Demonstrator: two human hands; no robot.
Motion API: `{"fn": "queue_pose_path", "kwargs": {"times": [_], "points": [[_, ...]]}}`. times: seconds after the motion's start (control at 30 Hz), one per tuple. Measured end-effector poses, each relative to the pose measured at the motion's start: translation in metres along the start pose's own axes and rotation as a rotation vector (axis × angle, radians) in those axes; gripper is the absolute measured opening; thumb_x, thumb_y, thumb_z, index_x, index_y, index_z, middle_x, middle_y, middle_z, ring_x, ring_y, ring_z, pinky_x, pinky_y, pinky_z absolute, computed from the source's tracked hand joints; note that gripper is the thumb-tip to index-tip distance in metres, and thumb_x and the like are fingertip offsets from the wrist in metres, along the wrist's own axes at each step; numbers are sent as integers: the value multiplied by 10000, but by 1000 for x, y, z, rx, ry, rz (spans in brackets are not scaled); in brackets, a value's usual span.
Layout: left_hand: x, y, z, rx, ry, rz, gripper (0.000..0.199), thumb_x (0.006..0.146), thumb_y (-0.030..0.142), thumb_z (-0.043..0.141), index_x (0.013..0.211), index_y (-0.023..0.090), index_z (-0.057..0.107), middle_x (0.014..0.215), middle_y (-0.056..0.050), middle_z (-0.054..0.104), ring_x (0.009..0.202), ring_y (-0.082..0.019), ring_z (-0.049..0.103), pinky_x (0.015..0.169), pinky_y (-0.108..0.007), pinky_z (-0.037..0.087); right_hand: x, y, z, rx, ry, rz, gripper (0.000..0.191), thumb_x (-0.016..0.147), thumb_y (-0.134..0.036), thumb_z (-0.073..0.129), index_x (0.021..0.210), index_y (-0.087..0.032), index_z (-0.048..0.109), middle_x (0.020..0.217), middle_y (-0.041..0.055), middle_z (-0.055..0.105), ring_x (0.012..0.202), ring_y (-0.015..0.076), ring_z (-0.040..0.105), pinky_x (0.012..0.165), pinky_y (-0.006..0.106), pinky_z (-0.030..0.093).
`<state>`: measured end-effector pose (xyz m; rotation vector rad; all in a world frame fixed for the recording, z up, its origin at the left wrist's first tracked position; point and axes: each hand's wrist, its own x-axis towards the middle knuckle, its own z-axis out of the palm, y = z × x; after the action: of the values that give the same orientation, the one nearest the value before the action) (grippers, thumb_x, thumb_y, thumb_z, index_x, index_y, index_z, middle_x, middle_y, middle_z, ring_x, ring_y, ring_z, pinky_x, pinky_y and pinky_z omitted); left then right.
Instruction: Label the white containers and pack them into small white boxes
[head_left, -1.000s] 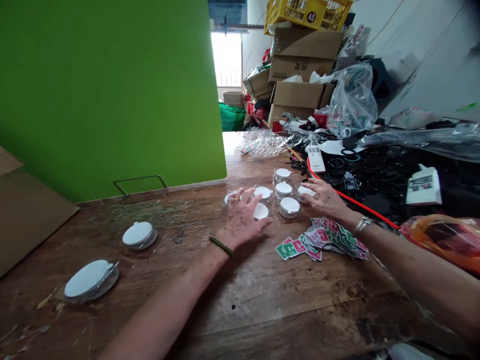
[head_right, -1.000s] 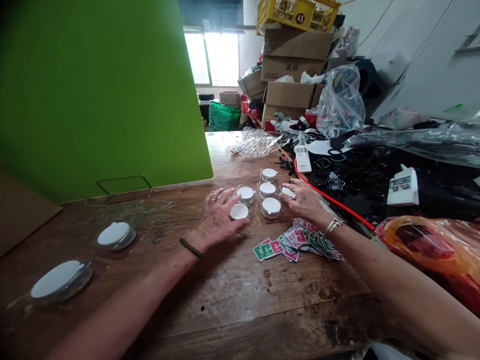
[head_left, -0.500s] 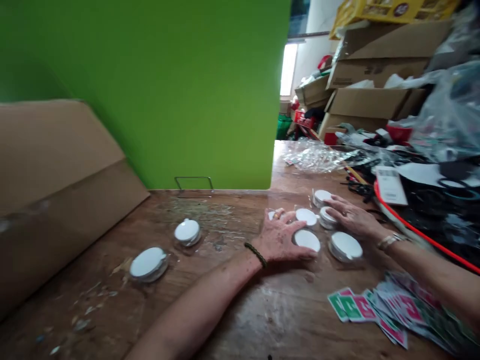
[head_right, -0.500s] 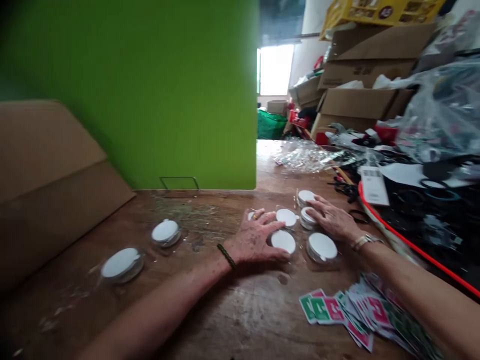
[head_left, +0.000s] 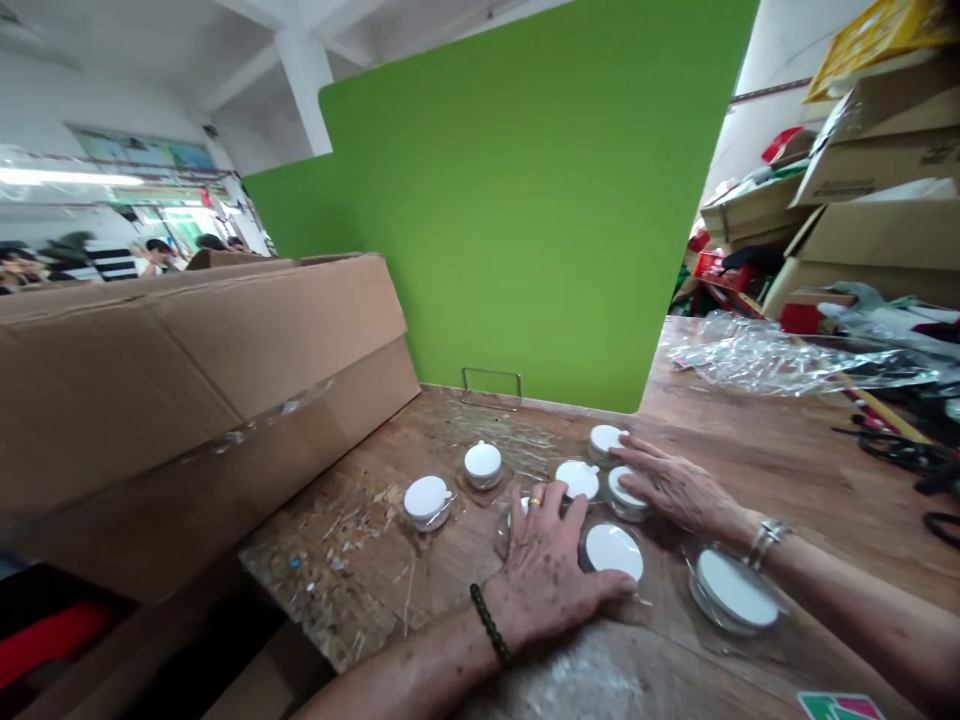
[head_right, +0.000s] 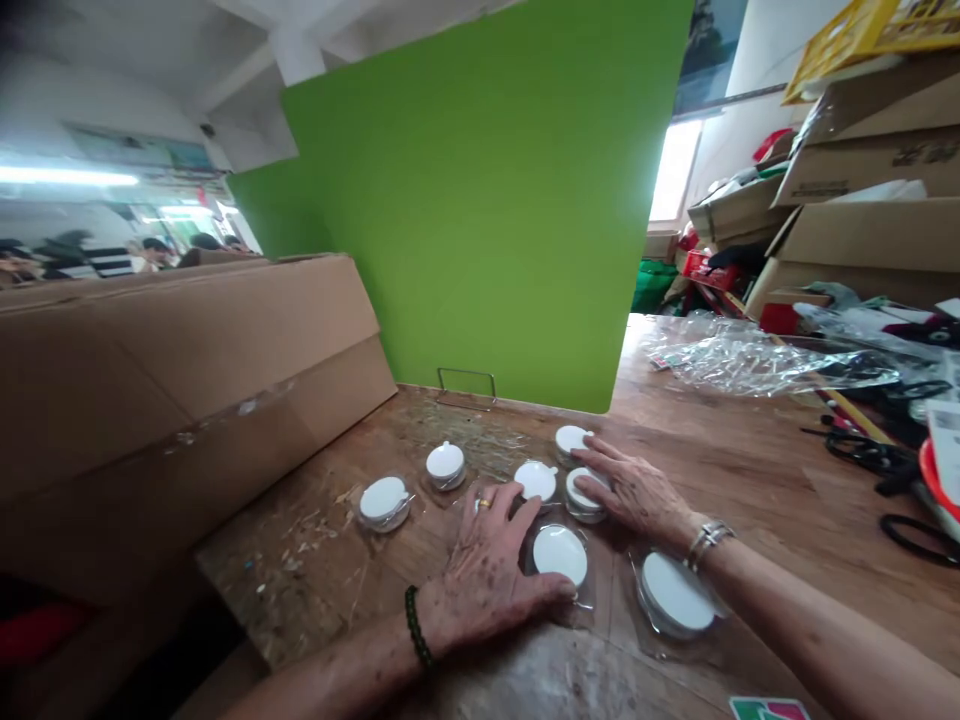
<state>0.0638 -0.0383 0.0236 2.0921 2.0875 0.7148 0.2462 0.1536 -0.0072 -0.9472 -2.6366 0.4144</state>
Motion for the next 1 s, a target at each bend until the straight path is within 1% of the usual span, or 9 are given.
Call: {"fn": "queue_pose_path", "kwargs": {"times": [0.13,0.27,0.33,0.43,0.53,0.63,0.7,0.87,1.0], "points": [[-9,-10,-15,76,58,-33,710,686,716,682,1210,245,596,1328,-107,535,1220,-367,452,1109,-599,314,35,-24,12,50,-18,-115,557,956,-624,436,1422,-330,517,1555,55,388,1291,323,539,1054,559,452],[3,-37,-46,193,98,2,421,907,478,525,1263,260,583,1358,-94,529,1251,-316,467,1104,-555,345,37,-29,-8,107,34,-198,577,973,-585,435,1458,-275,479,1542,78,409,1403,282,413,1141,512,383],[15,-60,-60,257,99,-33,420,895,327,537,1301,227,569,1406,-117,499,1301,-322,444,1124,-551,332,13,-25,-26,76,67,-169,617,958,-594,464,1489,-280,434,1551,76,395,1445,284,339,1172,518,339],[32,-96,-68,254,-55,-87,523,833,272,592,1352,225,545,1459,-140,456,1319,-343,456,1109,-557,370,-51,-17,-41,-24,-26,-44,773,880,-659,557,1542,-338,320,1608,88,270,1471,351,252,1157,587,322],[40,-119,-65,218,-150,-85,493,844,273,573,1336,253,564,1449,-103,475,1284,-289,508,1101,-467,417,-113,-12,-33,-70,-140,80,965,781,-705,649,1570,-376,201,1639,135,108,1470,436,159,1098,660,345],[44,-129,-60,235,-120,-123,475,871,271,517,1341,221,561,1441,-120,467,1312,-298,473,1124,-487,381,-133,-12,-16,-33,-131,154,1118,707,-699,724,1584,-351,125,1639,180,5,1463,477,106,1075,671,357],[48,-131,-56,247,-99,-156,480,887,308,496,1351,197,553,1453,-142,444,1355,-323,421,1145,-530,335,-121,-14,-9,12,-116,141,1191,681,-679,757,1591,-319,79,1639,188,-34,1472,468,43,1109,661,312],[67,-134,-53,227,-128,-183,541,898,446,490,1384,212,536,1536,-150,352,1422,-350,345,1173,-550,277,-61,-17,-8,124,-184,115,1332,583,-637,836,1596,-274,51,1638,173,-104,1483,451,-17,1174,607,225],[67,-138,-68,222,-157,-231,583,866,494,539,1372,206,551,1536,-148,368,1431,-357,337,1167,-534,300,-27,-16,1,158,-170,89,1360,536,-640,854,1595,-274,83,1635,140,-143,1484,458,-22,1193,582,196]]}}
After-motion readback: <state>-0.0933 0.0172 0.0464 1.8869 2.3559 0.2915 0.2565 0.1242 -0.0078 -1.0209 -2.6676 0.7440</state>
